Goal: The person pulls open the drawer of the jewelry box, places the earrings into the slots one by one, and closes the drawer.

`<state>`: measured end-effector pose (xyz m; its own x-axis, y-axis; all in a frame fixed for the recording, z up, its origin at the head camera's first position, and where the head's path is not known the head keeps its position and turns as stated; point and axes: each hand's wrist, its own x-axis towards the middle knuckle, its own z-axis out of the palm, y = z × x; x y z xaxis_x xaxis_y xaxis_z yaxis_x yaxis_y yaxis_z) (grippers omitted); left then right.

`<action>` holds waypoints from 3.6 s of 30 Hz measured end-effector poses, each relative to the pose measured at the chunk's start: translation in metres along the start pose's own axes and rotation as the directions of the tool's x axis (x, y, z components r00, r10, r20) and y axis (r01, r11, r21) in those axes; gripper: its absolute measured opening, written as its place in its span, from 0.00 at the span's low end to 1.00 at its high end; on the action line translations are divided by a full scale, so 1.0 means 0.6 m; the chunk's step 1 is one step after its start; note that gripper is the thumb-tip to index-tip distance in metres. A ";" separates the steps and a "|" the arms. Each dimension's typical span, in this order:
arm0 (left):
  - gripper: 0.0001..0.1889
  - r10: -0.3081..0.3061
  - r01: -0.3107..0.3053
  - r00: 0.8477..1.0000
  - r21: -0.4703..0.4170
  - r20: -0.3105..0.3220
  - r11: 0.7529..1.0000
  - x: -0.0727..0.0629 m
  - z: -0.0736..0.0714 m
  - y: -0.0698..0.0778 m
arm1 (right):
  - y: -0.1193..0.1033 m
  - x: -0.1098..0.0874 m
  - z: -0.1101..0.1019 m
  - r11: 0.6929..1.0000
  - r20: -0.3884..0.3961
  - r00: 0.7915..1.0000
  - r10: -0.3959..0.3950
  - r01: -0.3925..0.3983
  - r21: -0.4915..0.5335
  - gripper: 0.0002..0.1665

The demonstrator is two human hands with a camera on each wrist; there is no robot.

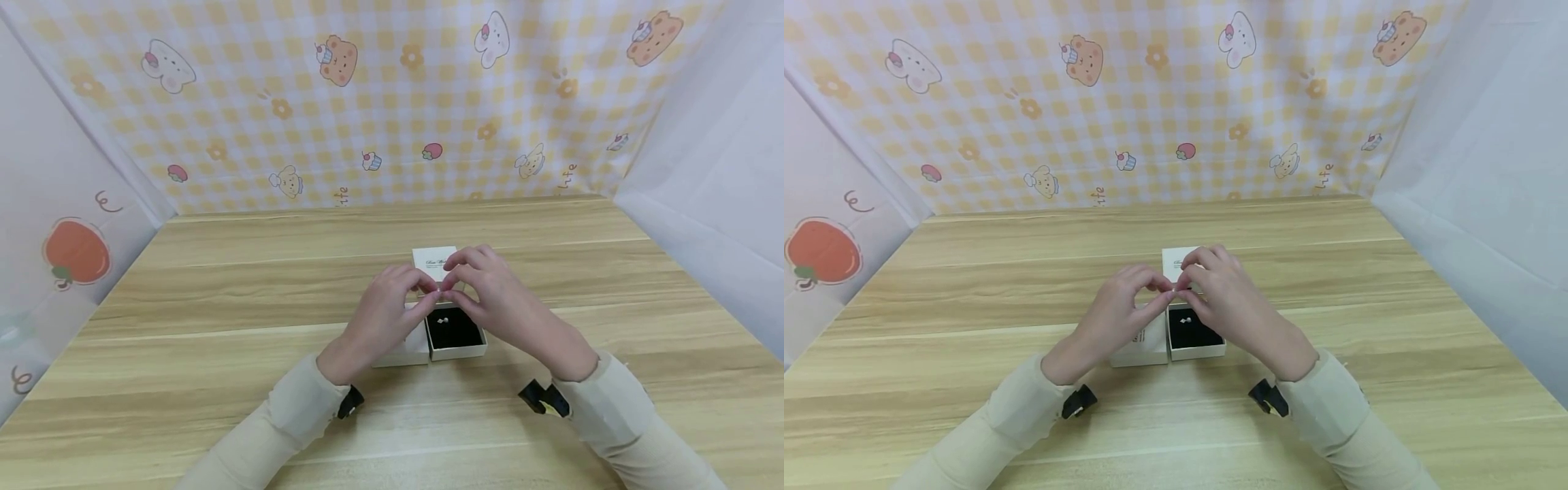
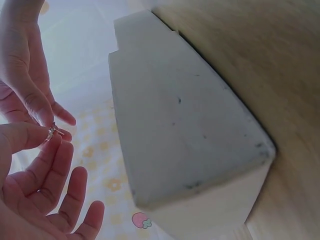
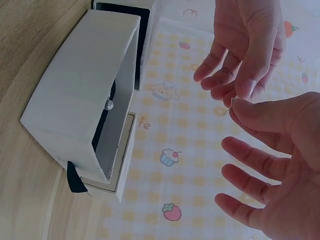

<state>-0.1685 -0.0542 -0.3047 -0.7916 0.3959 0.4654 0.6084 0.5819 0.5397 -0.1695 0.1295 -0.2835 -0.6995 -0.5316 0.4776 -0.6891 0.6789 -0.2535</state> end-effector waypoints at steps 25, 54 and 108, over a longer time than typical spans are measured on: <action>0.07 -0.230 0.286 0.952 -0.321 0.200 0.903 0.009 -0.004 -0.005 | 0.010 -0.001 0.006 0.991 -0.114 0.985 -0.126 0.130 0.023 0.10; 0.06 -0.308 0.413 0.901 -0.388 0.306 0.824 0.011 -0.006 0.002 | 0.007 -0.001 0.006 0.989 -0.127 0.983 -0.130 0.139 0.058 0.09; 0.04 -0.041 0.075 0.963 -0.117 0.266 0.990 0.003 -0.005 -0.003 | 0.008 -0.003 -0.011 0.998 0.121 0.993 -0.006 -0.002 0.065 0.03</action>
<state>-0.1706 -0.0568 -0.3025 -0.8027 0.5462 0.2395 0.5500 0.5227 0.6514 -0.1703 0.1372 -0.2802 -0.7134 -0.5927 0.3738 -0.6983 0.6460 -0.3083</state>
